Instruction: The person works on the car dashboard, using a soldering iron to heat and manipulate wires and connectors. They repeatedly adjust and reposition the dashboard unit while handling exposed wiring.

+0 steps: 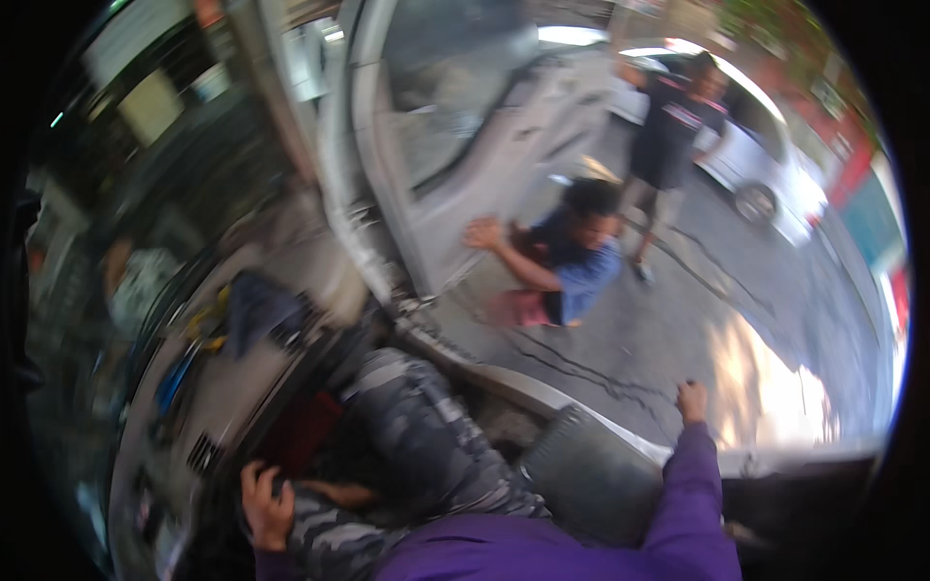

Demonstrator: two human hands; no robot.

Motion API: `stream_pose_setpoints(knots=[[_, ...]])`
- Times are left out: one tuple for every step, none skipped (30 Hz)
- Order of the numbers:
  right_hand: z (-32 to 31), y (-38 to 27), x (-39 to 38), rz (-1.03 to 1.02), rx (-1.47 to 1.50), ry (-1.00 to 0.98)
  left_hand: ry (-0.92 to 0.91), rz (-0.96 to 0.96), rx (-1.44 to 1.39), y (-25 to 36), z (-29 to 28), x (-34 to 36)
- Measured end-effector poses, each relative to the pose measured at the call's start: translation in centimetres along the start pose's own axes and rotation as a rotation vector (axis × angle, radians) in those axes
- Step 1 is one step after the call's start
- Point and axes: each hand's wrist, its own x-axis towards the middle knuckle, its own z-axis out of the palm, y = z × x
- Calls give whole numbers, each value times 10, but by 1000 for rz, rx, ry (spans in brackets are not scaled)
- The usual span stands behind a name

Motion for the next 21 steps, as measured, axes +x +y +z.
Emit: stream_pose_setpoints(knots=[[33, -16, -5, -15, 12, -112, 41, 25, 14, 6, -8, 2], [46, -19, 3, -251, -167, -100, 54, 42, -8, 1, -4, 3], [78, -36, -16, -279, -143, -149, 69, 73, -2, 9, -14, 5], [117, -55, -37, -316, -74, -248, 83, 107, 11, 10, -22, 4], [129, -69, -58, -390, -98, -319, 88, 172, -3, 9, -29, 10], [148, -86, -73, -463, -255, -366, 107, 193, 11, 9, -37, 13], [165, -129, -108, -501, -288, -383, 147, 179, 9, 10, -43, 8], [197, -153, -126, -663, -292, -437, 199, 155, 22, 8, -55, -3], [216, -179, -138, -826, -294, -462, 248, 105, 30, 5, -66, -17], [230, -201, -154, -972, -287, -472, 291, 76, 34, 3, -75, -26], [245, -247, -185, -997, -178, -584, 341, 29, 64, 5, -86, -39], [251, -292, -223, -1019, -243, -640, 392, -6, 93, 3, -97, -52], [266, -308, -231, -1052, -151, -676, 442, -10, 101, -1, -106, -57], [276, -335, -256, -1099, -139, -693, 490, -26, 135, -4, -117, -66], [283, -361, -283, -1144, -127, -701, 537, -61, 180, -11, -126, -76], [296, -378, -301, -1239, -54, -709, 586, -93, 222, -19, -133, -83], [309, -395, -318, -1331, 18, -716, 616, -171, 217, -27, -144, -90], [316, -415, -344, -1362, -48, -710, 642, -234, 246, -39, -152, -97], [322, -432, -375, -1418, -30, -721, 664, -305, 261, -55, -159, -104], [327, -450, -412, -1478, -14, -732, 689, -380, 275, -73, -166, -113], [333, -461, -439, -1520, 63, -817, 701, -456, 226, -91, -172, -116]])
